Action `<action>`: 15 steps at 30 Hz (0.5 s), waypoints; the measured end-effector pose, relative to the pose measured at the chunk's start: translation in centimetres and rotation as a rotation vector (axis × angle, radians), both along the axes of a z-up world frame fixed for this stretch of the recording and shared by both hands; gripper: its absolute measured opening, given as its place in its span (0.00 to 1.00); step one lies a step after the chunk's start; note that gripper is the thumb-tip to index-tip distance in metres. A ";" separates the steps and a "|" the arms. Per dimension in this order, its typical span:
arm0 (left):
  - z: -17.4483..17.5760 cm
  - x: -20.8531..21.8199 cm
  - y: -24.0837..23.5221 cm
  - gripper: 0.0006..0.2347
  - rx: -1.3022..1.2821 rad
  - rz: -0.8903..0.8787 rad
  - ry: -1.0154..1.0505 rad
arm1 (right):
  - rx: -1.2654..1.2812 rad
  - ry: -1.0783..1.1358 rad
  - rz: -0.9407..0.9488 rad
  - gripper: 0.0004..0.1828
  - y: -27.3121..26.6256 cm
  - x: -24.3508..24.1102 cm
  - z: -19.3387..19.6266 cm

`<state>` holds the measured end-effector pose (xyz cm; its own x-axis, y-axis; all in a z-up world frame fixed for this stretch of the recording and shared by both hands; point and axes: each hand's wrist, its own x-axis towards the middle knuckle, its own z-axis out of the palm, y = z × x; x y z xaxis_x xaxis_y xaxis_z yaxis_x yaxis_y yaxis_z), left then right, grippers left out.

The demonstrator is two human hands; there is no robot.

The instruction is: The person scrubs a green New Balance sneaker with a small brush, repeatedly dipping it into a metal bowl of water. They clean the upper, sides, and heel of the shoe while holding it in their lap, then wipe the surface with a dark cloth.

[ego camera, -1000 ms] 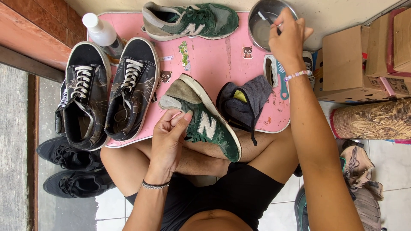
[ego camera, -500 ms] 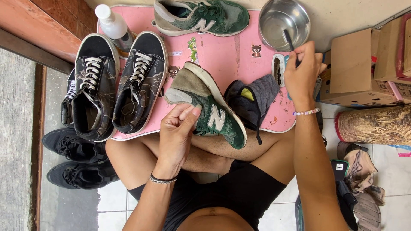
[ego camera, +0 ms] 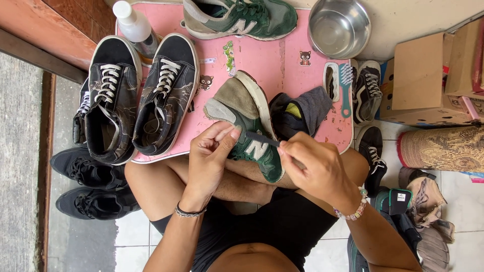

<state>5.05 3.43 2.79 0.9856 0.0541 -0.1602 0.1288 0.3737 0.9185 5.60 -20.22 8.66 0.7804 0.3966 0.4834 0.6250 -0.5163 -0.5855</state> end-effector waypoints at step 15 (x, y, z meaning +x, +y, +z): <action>-0.4 -0.3 -0.2 0.09 -0.020 -0.017 -0.028 | -0.144 -0.130 -0.060 0.15 0.1 0.0 2.9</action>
